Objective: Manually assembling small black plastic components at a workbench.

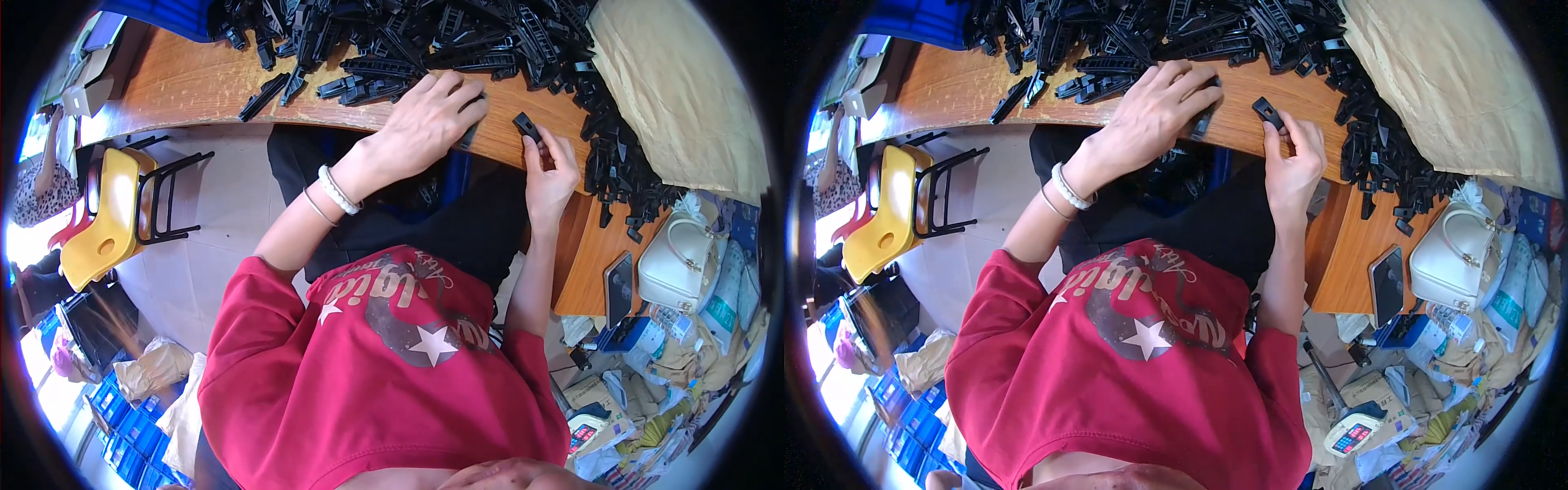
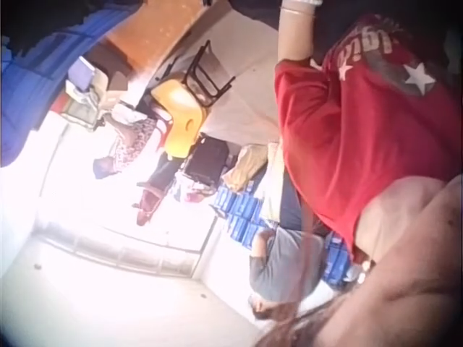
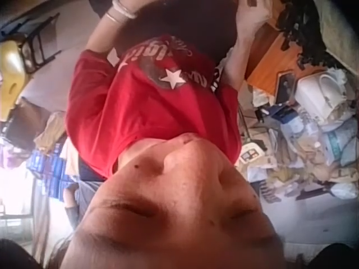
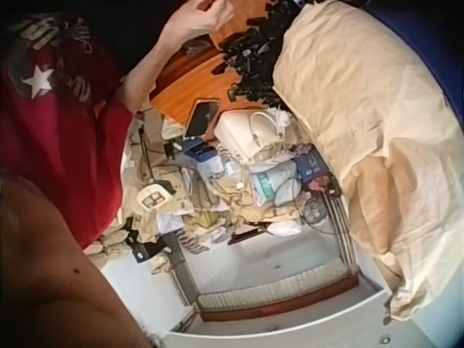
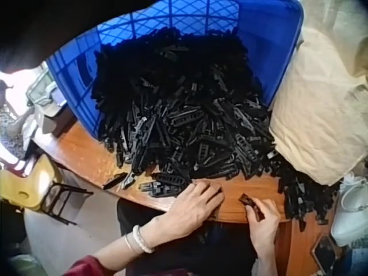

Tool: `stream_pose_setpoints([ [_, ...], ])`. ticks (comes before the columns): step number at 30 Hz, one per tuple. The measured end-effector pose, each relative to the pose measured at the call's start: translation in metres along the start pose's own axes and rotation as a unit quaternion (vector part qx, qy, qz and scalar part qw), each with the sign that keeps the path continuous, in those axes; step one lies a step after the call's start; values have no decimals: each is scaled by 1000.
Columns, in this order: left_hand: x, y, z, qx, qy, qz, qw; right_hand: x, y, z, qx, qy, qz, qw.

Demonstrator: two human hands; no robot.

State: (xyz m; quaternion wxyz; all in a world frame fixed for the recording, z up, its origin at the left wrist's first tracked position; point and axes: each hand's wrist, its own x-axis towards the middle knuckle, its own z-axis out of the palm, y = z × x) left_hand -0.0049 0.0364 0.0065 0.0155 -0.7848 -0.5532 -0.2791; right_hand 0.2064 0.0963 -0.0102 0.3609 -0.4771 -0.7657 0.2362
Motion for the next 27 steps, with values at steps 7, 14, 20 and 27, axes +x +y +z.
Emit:
stream_pose_setpoints([
  [7,4,-5,17,-93,34,-55,994,-11,-17,-3,118,-46,33,991],
  [14,3,-5,20,-131,54,-30,989,0,-11,-2,82,-79,-33,993],
  [20,-1,-3,22,-130,67,-20,989,1,-21,7,83,-78,-58,992],
  [27,-15,8,-1,-181,120,-30,976,-42,-32,1,148,-171,-35,973],
])
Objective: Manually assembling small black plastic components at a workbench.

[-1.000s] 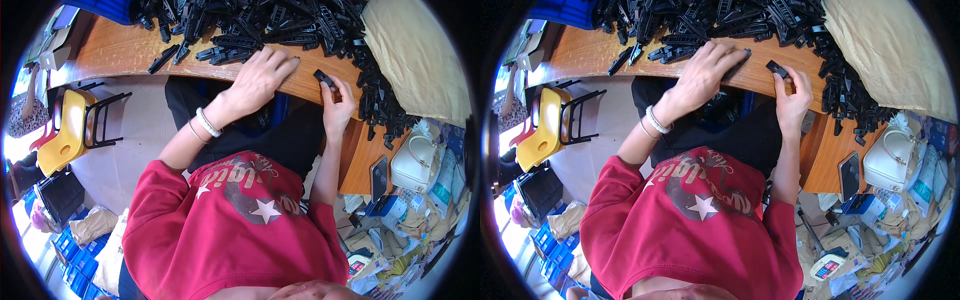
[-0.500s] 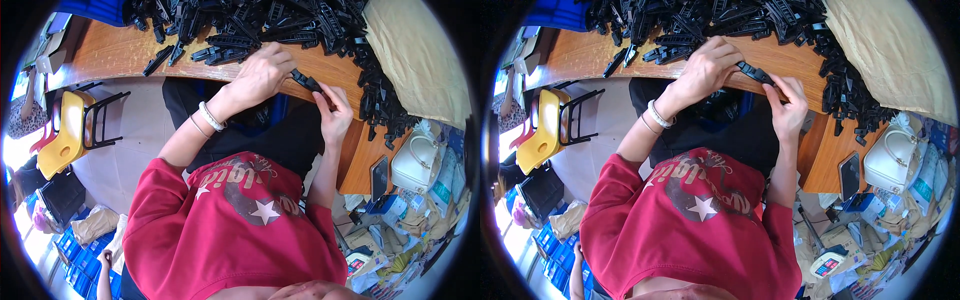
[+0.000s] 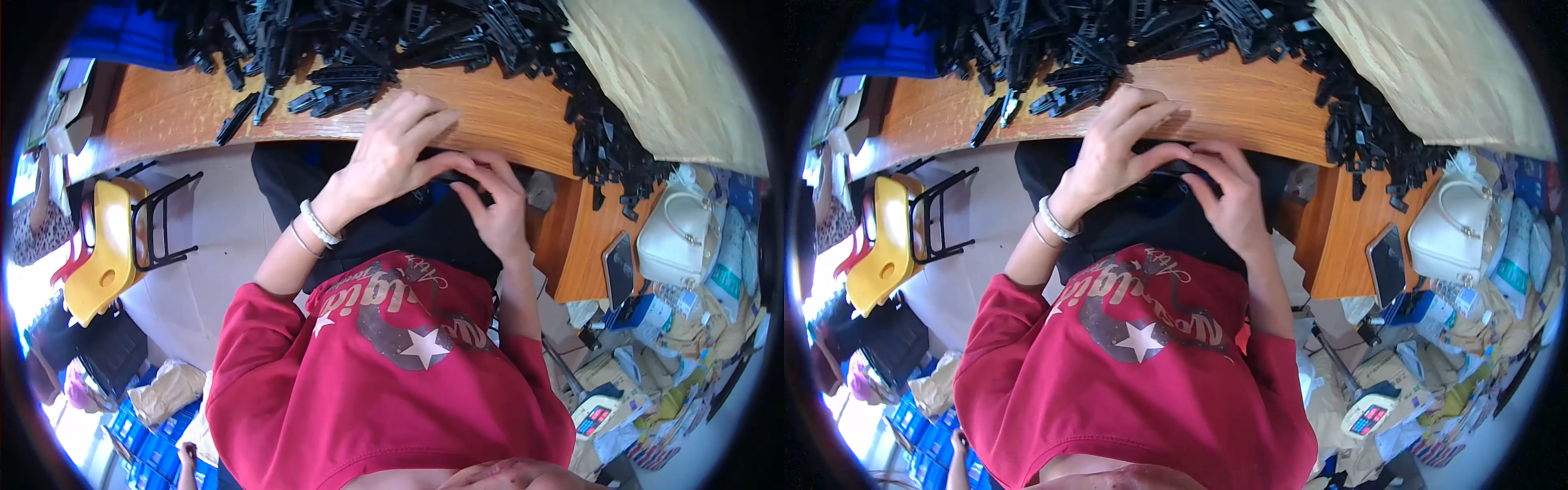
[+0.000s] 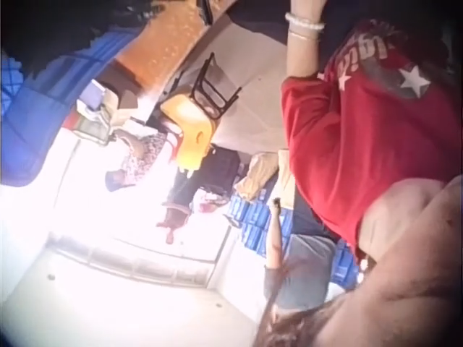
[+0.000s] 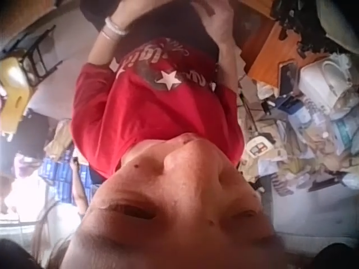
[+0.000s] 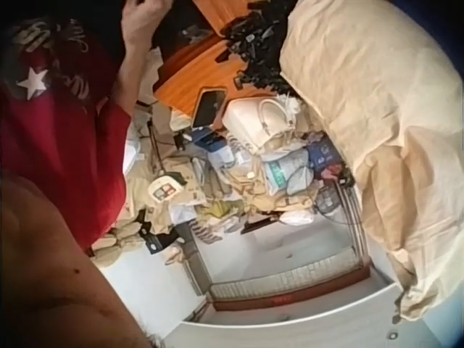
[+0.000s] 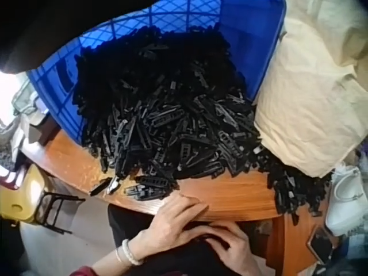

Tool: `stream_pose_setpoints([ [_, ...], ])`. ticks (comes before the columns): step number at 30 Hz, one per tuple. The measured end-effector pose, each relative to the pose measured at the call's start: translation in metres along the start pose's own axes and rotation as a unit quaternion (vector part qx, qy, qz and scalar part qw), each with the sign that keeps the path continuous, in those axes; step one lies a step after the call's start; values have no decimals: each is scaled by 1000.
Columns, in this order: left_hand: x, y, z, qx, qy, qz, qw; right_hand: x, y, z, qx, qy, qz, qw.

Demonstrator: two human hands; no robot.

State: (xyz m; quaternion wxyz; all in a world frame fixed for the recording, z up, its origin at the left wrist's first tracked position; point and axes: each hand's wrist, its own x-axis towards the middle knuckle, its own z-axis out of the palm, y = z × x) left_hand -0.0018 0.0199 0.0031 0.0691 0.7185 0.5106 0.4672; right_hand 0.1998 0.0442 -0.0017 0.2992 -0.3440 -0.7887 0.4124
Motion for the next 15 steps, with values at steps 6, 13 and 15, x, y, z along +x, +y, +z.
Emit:
stream_pose_setpoints([
  [6,12,6,45,-23,-21,43,999,-7,26,-59,-220,406,-18,887],
  [13,62,73,167,29,-85,277,957,-33,73,-128,-93,602,124,783],
  [15,78,87,194,92,-82,335,934,-34,84,-131,-102,608,126,777],
])
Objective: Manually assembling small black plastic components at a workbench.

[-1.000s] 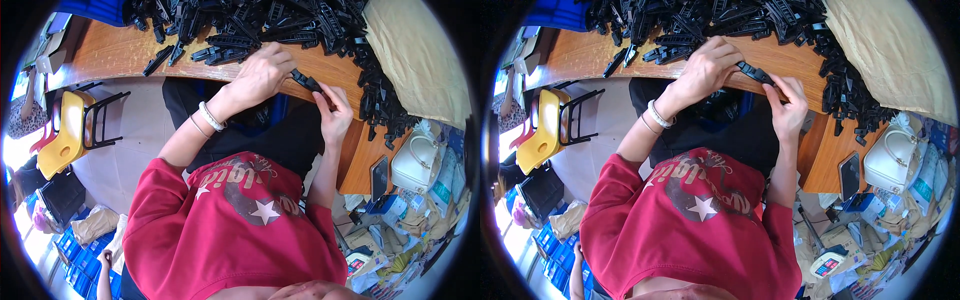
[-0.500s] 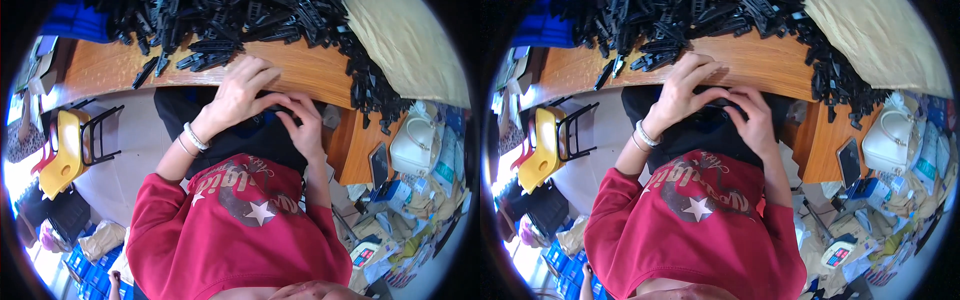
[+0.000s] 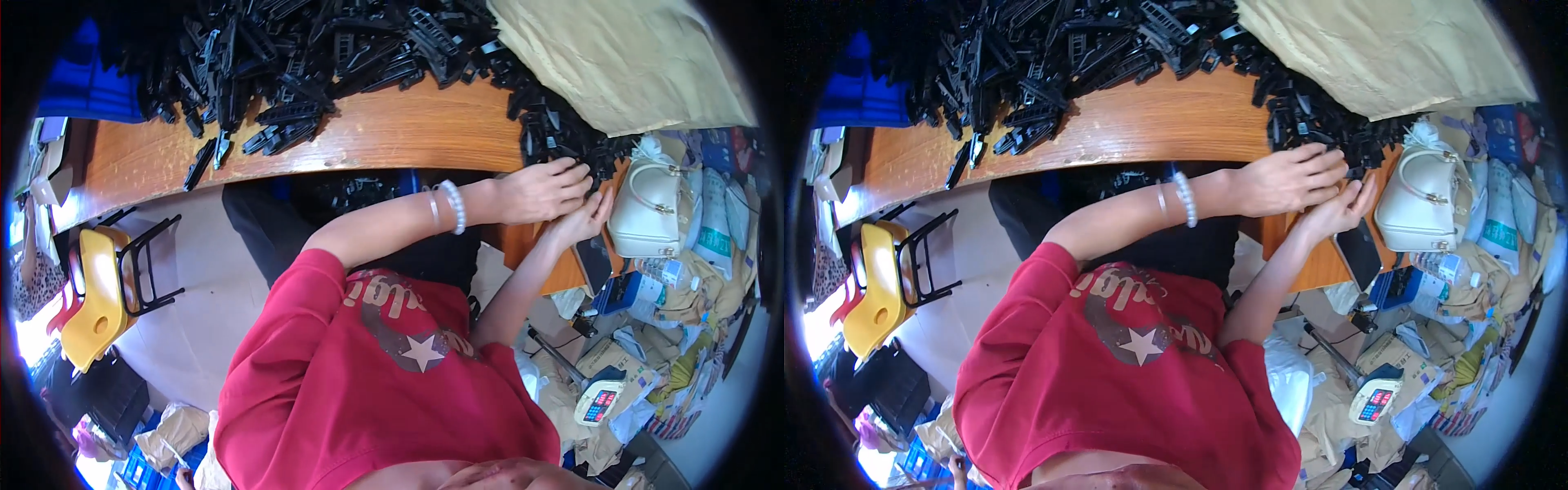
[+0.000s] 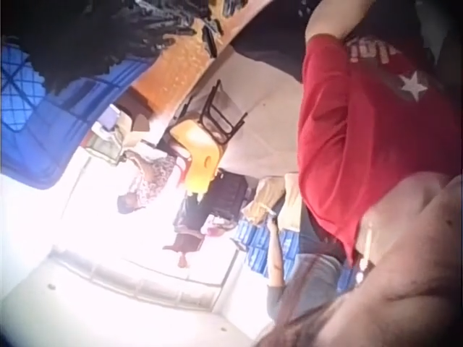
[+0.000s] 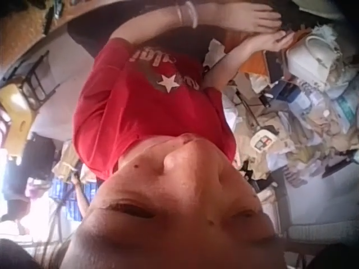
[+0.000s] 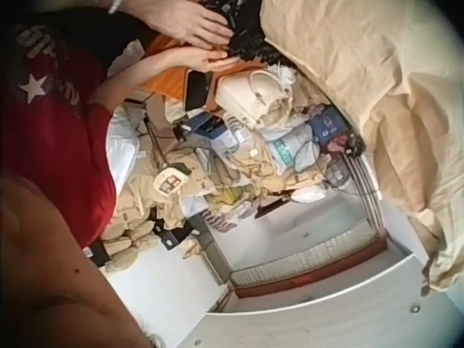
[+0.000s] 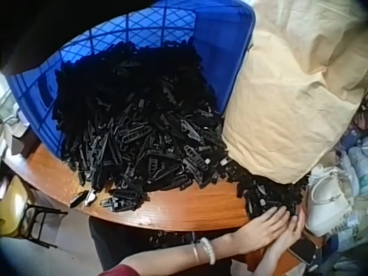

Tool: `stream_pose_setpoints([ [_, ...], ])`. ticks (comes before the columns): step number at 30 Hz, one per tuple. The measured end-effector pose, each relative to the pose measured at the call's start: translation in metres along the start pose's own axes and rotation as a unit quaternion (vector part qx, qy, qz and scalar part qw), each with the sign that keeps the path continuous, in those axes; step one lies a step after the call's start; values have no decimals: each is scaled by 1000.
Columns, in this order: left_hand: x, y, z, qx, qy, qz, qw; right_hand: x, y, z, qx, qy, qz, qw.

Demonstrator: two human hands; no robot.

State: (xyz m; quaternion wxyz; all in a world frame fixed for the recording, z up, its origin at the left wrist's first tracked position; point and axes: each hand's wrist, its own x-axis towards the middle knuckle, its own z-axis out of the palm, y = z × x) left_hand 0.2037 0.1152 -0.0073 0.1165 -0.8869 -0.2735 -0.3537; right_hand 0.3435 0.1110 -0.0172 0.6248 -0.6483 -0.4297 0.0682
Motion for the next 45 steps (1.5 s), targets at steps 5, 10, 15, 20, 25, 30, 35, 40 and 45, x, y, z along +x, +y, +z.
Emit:
stream_pose_setpoints([
  [5,42,-17,41,24,-68,65,995,28,10,13,-15,-12,28,999],
  [10,43,-46,52,8,-116,17,993,42,32,50,-118,-53,-38,991],
  [15,12,-68,36,-6,-43,-23,999,14,-8,79,-121,-60,-31,990],
  [20,-9,-72,14,4,-39,-61,997,-15,-16,90,9,-87,-29,996],
  [25,-27,-78,-15,19,-37,-94,995,-19,-17,95,32,-162,-39,985],
  [30,-45,-87,-36,34,-49,-125,990,-24,-18,93,37,-160,-105,981],
  [35,-47,-85,-52,23,-69,-136,988,-28,-16,86,45,-90,-136,986],
  [40,-49,-79,-55,22,-81,-155,984,-43,-18,74,50,-78,-146,985],
  [45,-51,-73,-51,44,-66,-171,982,-45,-21,50,-41,-62,-238,968],
])
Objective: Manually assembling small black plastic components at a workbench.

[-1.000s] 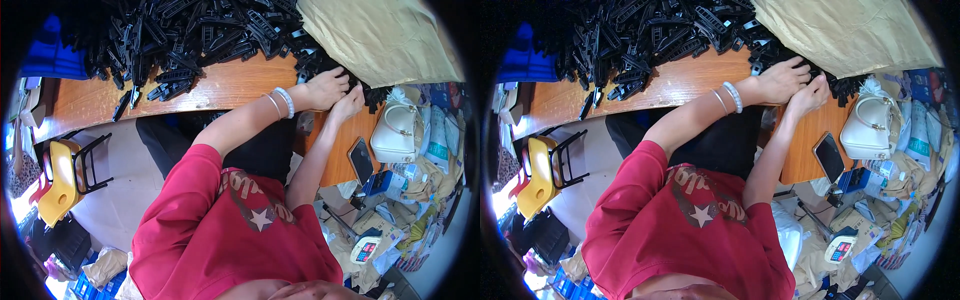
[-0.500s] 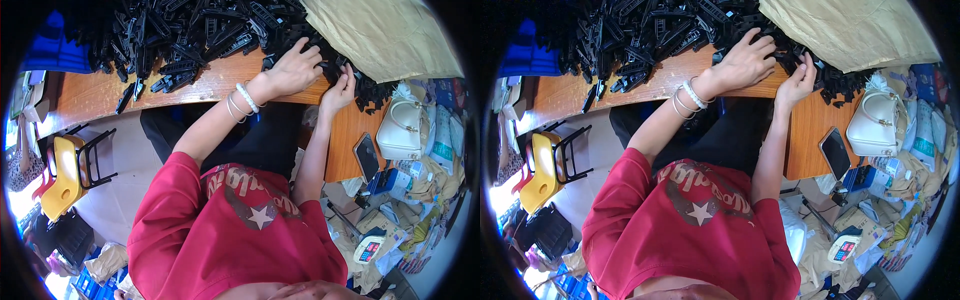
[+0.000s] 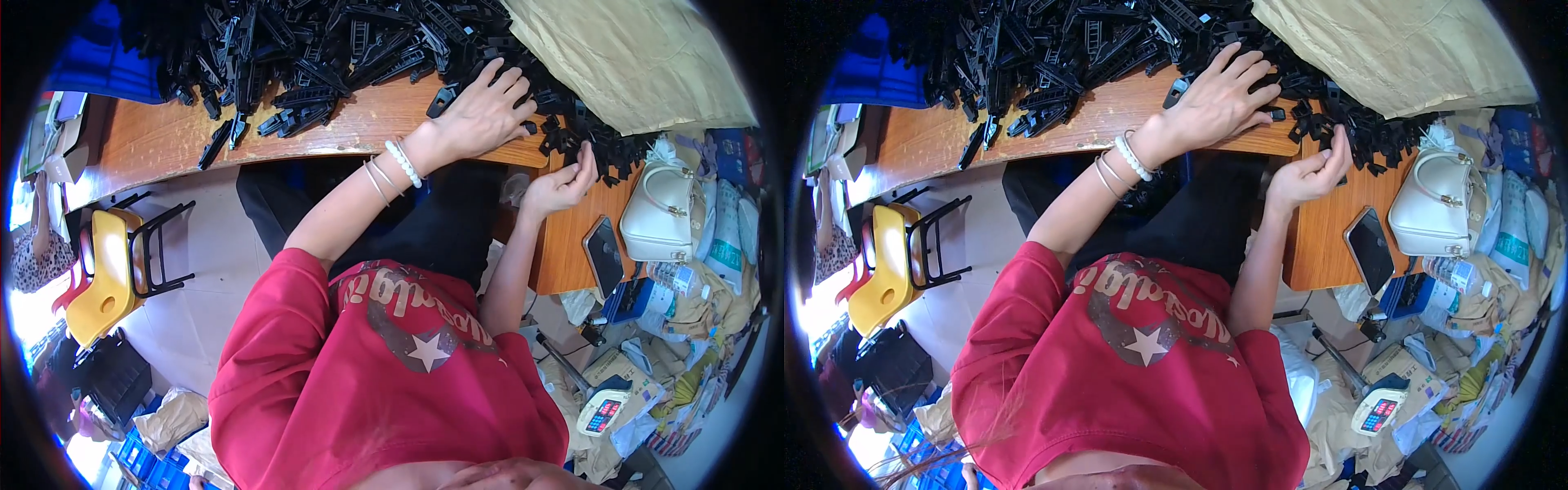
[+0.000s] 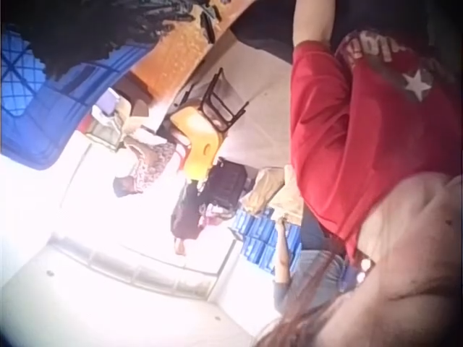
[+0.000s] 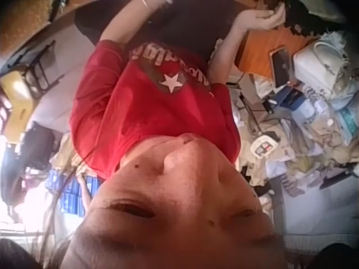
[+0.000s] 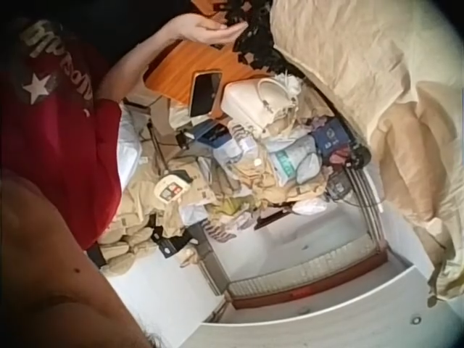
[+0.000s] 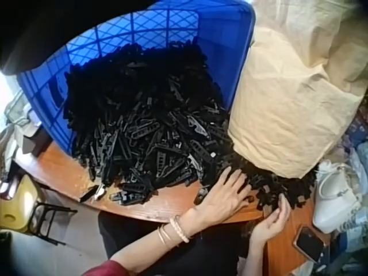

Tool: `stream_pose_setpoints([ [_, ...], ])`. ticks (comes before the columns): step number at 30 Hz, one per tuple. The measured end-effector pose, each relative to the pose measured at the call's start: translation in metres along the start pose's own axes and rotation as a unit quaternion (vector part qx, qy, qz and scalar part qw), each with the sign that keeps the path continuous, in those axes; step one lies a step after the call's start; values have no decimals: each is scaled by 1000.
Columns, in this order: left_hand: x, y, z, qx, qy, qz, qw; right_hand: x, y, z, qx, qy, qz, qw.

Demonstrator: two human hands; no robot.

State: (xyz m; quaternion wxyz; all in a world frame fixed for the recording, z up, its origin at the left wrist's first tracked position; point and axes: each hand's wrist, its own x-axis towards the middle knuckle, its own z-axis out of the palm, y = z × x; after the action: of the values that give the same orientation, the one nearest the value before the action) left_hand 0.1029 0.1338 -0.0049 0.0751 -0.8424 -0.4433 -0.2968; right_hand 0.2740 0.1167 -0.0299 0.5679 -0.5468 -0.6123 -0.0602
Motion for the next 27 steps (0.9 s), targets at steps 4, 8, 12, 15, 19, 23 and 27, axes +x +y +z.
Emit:
stream_pose_setpoints([
  [4,-10,18,-6,-35,36,-20,999,6,7,-16,-74,-118,76,987],
  [8,-22,20,4,5,-4,-30,1000,9,16,-2,-56,-153,8,987],
  [12,-23,12,5,27,2,-41,999,9,-4,5,-2,-187,67,980],
  [15,-23,11,3,16,15,-32,999,8,-8,7,11,-192,73,979],
  [19,-31,14,-8,-14,35,-26,999,9,-4,14,-35,-185,65,980],
  [23,-45,9,-20,-63,131,-50,988,8,-2,17,-13,-173,55,983],
  [27,-55,-26,-57,58,195,-144,968,3,-2,12,67,-126,98,985],
])
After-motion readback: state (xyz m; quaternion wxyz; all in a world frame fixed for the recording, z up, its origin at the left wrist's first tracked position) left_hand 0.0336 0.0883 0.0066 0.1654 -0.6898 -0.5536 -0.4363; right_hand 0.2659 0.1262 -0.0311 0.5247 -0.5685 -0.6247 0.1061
